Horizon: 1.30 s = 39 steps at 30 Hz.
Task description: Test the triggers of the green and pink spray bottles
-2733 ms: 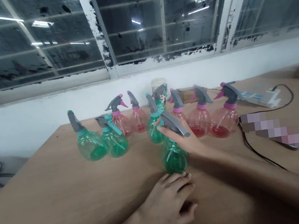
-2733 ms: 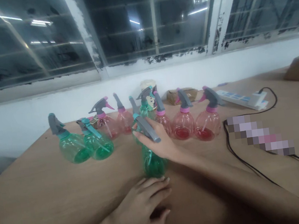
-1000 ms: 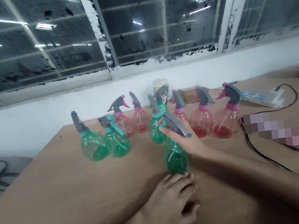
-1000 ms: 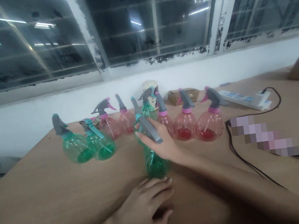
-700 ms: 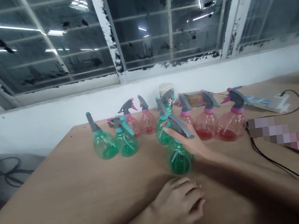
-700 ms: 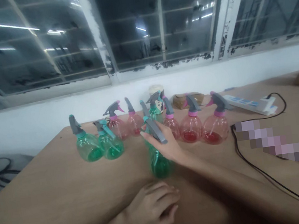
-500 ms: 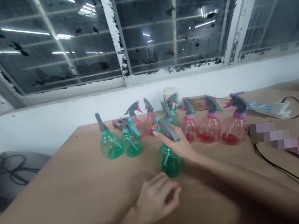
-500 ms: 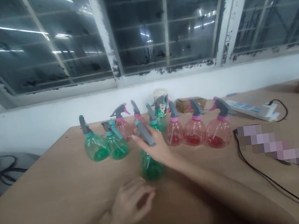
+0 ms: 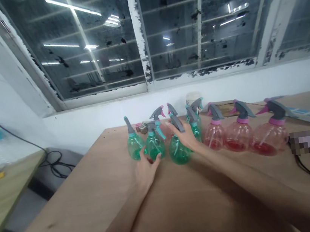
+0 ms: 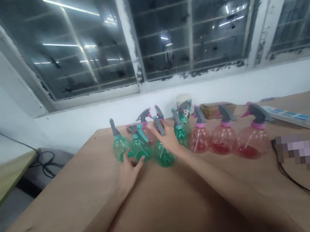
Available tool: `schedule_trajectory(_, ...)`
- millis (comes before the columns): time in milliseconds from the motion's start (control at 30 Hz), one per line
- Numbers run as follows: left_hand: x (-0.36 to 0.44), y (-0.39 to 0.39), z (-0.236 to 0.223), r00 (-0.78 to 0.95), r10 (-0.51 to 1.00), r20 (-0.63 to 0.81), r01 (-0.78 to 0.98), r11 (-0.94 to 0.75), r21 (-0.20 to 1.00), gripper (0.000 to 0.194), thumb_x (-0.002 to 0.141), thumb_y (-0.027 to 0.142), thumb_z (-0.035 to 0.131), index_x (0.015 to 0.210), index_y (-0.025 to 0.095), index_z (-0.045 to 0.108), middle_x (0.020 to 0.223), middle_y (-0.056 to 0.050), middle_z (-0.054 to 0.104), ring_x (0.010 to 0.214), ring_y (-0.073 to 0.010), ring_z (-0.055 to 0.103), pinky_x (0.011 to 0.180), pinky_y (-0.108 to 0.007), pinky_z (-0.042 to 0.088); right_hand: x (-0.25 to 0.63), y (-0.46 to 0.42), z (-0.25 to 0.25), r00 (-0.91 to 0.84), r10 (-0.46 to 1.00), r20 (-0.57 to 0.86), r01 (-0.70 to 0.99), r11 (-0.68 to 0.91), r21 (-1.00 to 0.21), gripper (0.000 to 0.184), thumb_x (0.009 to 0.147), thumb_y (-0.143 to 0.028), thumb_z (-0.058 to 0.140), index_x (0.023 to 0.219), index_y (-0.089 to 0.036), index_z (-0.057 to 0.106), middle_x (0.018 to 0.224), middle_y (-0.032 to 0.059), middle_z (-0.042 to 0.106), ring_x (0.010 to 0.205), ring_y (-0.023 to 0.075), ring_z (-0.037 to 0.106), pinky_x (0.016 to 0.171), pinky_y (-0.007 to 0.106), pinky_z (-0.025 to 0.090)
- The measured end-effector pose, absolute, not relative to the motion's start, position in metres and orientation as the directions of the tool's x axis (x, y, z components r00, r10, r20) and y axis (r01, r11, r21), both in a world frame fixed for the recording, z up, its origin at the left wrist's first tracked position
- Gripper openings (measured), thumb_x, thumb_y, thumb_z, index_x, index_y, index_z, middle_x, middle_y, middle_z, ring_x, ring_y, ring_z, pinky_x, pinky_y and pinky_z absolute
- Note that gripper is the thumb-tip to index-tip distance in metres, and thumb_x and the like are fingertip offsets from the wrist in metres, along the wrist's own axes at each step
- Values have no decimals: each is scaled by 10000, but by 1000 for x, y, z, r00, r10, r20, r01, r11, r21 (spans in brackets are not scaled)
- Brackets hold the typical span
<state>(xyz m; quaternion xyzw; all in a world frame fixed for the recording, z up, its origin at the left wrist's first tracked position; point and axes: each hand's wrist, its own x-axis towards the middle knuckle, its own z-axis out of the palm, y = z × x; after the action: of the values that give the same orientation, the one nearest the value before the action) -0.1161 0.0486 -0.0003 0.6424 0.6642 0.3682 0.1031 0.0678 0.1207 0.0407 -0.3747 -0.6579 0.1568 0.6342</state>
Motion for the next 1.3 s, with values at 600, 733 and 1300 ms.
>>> schedule_trajectory(600,-102,64,9,-302,918,256,809,105,578,807,702,741,456,1264,163,420,884,-159,685,919,-392,633,712,-437,464,80,111,43,-86,793,603,373,587,-719,552,758,-546,573,1207,-236,490,1110,67,608,1057,257,565,904,440,425)
schedule_trajectory(733,-109,38,9,-306,922,238,806,118,580,777,707,718,477,1260,177,407,781,-113,690,854,-381,654,677,-426,467,86,103,39,-122,800,587,349,589,-729,678,733,-524,621,1302,-225,406,1221,110,558,1140,267,523,955,457,397)
schedule_trajectory(1300,-67,-13,30,589,763,-266,426,-13,905,556,653,335,731,1158,211,536,664,46,527,536,-100,534,455,-192,444,180,-4,54,-564,773,291,109,419,-901,646,692,-346,731,1283,-323,469,1305,54,532,1211,265,479,1018,525,345)
